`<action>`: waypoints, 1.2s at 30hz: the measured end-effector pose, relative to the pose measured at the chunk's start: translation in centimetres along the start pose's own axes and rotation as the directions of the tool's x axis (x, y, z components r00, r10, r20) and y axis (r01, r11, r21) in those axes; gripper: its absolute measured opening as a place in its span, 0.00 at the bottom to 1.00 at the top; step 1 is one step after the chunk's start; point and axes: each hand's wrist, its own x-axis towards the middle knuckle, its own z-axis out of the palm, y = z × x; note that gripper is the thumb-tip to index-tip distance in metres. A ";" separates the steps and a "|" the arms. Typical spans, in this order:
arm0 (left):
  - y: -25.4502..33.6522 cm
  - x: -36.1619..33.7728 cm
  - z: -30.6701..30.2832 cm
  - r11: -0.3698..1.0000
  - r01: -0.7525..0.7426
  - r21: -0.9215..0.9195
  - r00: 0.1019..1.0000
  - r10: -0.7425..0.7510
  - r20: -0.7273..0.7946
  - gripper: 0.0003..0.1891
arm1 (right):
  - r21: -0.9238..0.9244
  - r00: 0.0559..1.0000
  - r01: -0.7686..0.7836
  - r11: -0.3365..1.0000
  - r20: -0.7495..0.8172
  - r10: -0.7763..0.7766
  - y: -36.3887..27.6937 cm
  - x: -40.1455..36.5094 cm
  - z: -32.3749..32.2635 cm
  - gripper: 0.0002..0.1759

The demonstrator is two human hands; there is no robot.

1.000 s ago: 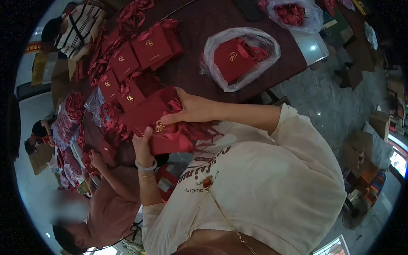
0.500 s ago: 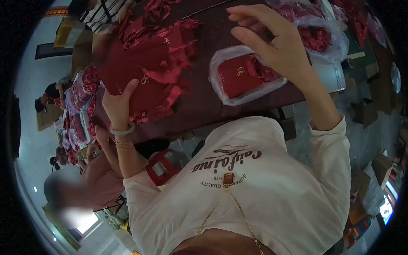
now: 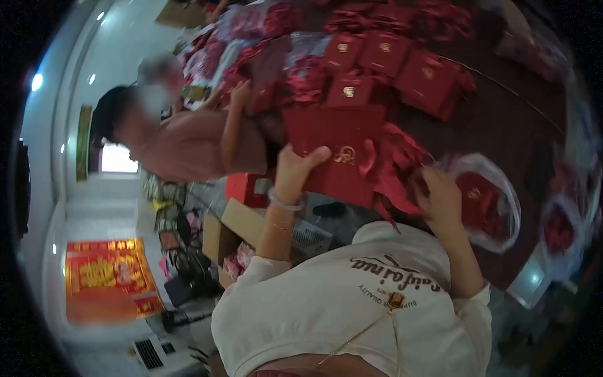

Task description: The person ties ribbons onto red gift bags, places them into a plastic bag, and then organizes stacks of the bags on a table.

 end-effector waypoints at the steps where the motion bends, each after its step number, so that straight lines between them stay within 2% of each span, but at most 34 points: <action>1: -1.7 -0.9 -0.7 0.994 0.071 -0.087 0.996 -0.075 -0.043 0.24 | 0.100 0.999 -0.038 0.994 -0.001 0.038 0.5 -0.3 0.7 0.08; 2: -3.3 -2.1 -0.9 0.974 0.137 -0.180 0.986 -0.151 -0.066 0.25 | 0.194 0.995 -0.097 0.976 0.009 0.097 0.7 -0.6 1.2 0.08; 3: -5.4 -3.3 -0.9 0.973 0.146 -0.176 0.977 -0.169 -0.128 0.25 | 0.219 0.998 -0.058 0.974 0.043 0.050 -0.2 -0.2 1.4 0.08; 5: -6.8 -5.2 -1.8 0.972 0.145 -0.183 0.961 -0.182 -0.207 0.26 | 0.158 0.992 0.113 0.981 -0.072 -0.103 -2.4 1.1 1.8 0.09; 7: -5.6 -6.7 -2.1 0.969 0.231 0.091 0.936 -0.195 -0.294 0.27 | 0.310 0.983 0.112 0.944 0.102 -0.150 -3.7 1.5 3.8 0.10; 8: -5.8 -6.9 -2.6 0.969 0.230 0.086 0.931 -0.194 -0.308 0.27 | 0.291 0.971 0.139 0.947 0.150 -0.188 -4.3 1.5 5.1 0.15; 9: -5.9 -7.3 -2.9 0.952 0.268 0.145 0.922 -0.210 -0.327 0.27 | 0.292 0.967 0.145 0.945 0.159 -0.198 -5.1 1.4 6.2 0.15; 10: -6.2 -7.3 -3.1 0.930 0.308 0.200 0.911 -0.227 -0.343 0.27 | 0.231 0.968 0.083 0.970 0.211 -0.133 -5.8 1.4 7.3 0.18; 11: -6.6 -7.2 -3.6 0.931 0.311 0.189 0.908 -0.233 -0.349 0.27 | 0.162 0.964 0.023 0.987 0.257 -0.065 -6.0 1.4 8.5 0.21; 12: -7.3 -7.1 -4.1 0.951 0.288 0.110 0.905 -0.232 -0.357 0.27 | 0.220 0.938 -0.074 0.973 0.346 -0.007 -5.5 1.3 9.4 0.26; 13: -8.0 -7.1 -4.6 0.965 0.262 0.029 0.901 -0.233 -0.365 0.27 | 0.210 0.934 -0.073 0.975 0.357 -0.007 -5.1 1.5 9.7 0.26; 15: -9.5 -6.9 -5.8 0.957 0.285 -0.056 0.896 -0.286 -0.340 0.27 | 0.295 0.881 -0.185 0.937 0.473 0.025 -5.4 2.4 10.5 0.22; 16: -10.2 -6.7 -6.6 0.946 0.299 -0.124 0.892 -0.323 -0.315 0.27 | 0.295 0.881 -0.193 0.936 0.472 0.032 -5.3 3.1 11.1 0.22; 17: -10.8 -6.7 -7.1 0.944 0.307 -0.124 0.891 -0.330 -0.310 0.27 | 0.331 0.846 -0.256 0.908 0.531 0.045 -4.7 3.7 11.4 0.19; 18: -11.3 -6.5 -7.7 0.915 0.303 -0.266 0.880 -0.376 -0.291 0.26 | 0.364 0.809 -0.315 0.877 0.586 0.048 -4.6 4.2 11.9 0.16; 19: -11.6 -6.0 -8.3 0.870 0.289 -0.400 0.871 -0.413 -0.268 0.25 | 0.437 0.844 -0.362 0.824 0.529 0.090 -4.8 4.5 12.6 0.11; 23: -12.0 -4.7 -10.8 0.860 0.363 -0.358 0.846 -0.465 -0.260 0.24 | 0.391 0.796 -0.337 0.856 0.604 0.037 -5.2 7.0 13.2 0.11; 26: -13.4 -3.4 -11.8 0.837 0.373 -0.400 0.827 -0.495 -0.266 0.25 | 0.376 0.858 -0.304 0.875 0.508 0.079 -5.5 8.5 13.7 0.10; 28: -14.2 -2.6 -12.4 0.833 0.351 -0.427 0.815 -0.497 -0.299 0.26 | 0.308 0.965 -0.113 0.945 0.260 0.031 -4.9 9.5 14.0 0.09; 29: -14.3 -2.2 -12.7 0.832 0.349 -0.430 0.817 -0.496 -0.296 0.26 | 0.304 0.977 -0.079 0.949 0.214 0.013 -5.0 10.1 13.9 0.08; 31: -14.6 -1.2 -13.1 0.763 0.335 -0.553 0.838 -0.510 -0.196 0.28 | 0.314 0.981 -0.075 0.946 0.195 0.013 -5.1 11.1 13.3 0.08; 32: -14.7 -0.7 -13.1 0.766 0.329 -0.553 0.840 -0.504 -0.199 0.28 | 0.334 0.984 -0.072 0.940 0.176 0.013 -5.2 11.5 13.2 0.08; 34: -14.8 0.3 -13.2 0.686 0.357 -0.635 0.857 -0.510 -0.069 0.31 | 0.395 0.984 -0.100 0.913 0.177 0.031 -4.4 11.9 13.2 0.08; 35: -14.8 0.9 -13.1 0.661 0.335 -0.671 0.866 -0.496 -0.057 0.34 | 0.444 0.981 -0.134 0.886 0.187 0.054 -3.6 12.1 13.3 0.08; 36: -14.8 1.2 -12.6 0.631 0.317 -0.708 0.872 -0.487 -0.044 0.37 | 0.412 0.982 -0.111 0.904 0.187 0.035 -2.7 12.2 13.4 0.09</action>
